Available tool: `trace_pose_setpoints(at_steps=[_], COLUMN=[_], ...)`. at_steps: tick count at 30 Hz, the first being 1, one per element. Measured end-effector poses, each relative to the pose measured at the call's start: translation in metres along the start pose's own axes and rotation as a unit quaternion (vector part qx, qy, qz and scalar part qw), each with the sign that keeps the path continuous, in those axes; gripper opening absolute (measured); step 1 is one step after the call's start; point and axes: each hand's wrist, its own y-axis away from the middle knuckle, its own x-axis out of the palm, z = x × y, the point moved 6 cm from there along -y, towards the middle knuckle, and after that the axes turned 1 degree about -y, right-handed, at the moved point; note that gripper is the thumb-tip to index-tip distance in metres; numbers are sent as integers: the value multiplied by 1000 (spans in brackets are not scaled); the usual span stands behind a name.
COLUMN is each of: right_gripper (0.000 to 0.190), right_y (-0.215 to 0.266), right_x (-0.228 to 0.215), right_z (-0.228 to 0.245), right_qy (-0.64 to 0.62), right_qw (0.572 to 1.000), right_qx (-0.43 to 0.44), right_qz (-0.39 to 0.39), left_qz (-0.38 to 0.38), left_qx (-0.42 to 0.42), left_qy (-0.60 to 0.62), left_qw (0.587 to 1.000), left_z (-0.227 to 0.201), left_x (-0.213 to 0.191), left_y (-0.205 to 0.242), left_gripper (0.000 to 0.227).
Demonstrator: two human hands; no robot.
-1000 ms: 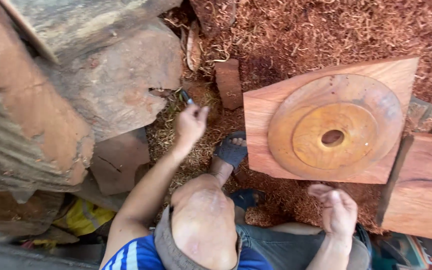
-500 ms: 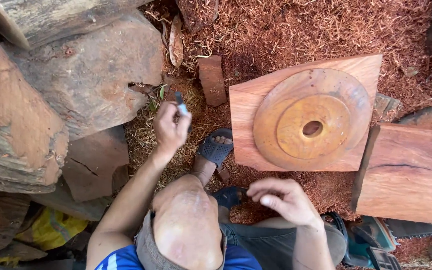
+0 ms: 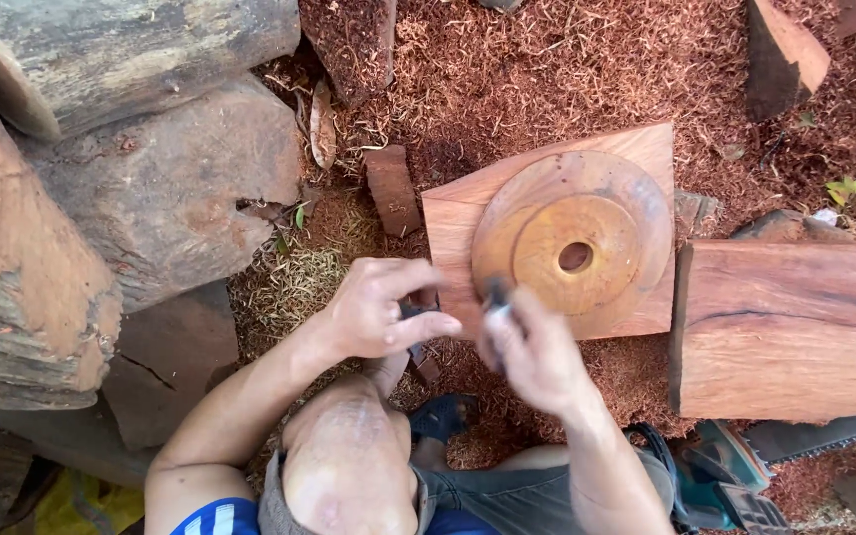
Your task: Marking wood pieces with a marker to prepare for cutting.
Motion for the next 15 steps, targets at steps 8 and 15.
trace_pose_setpoints(at_steps=[8, 15], right_gripper=[47, 37], right_y=[34, 40], right_x=[-9, -34], right_z=[-6, -42], right_qy=[174, -86], right_qw=[979, 957], right_qx=[-103, -277], right_qz=[26, -18], left_qz=[135, 147], left_qx=[-99, -305], left_qy=[303, 584], left_qw=[938, 738], left_z=[29, 34], left_x=[58, 77], left_y=[30, 27], left_gripper=[16, 11])
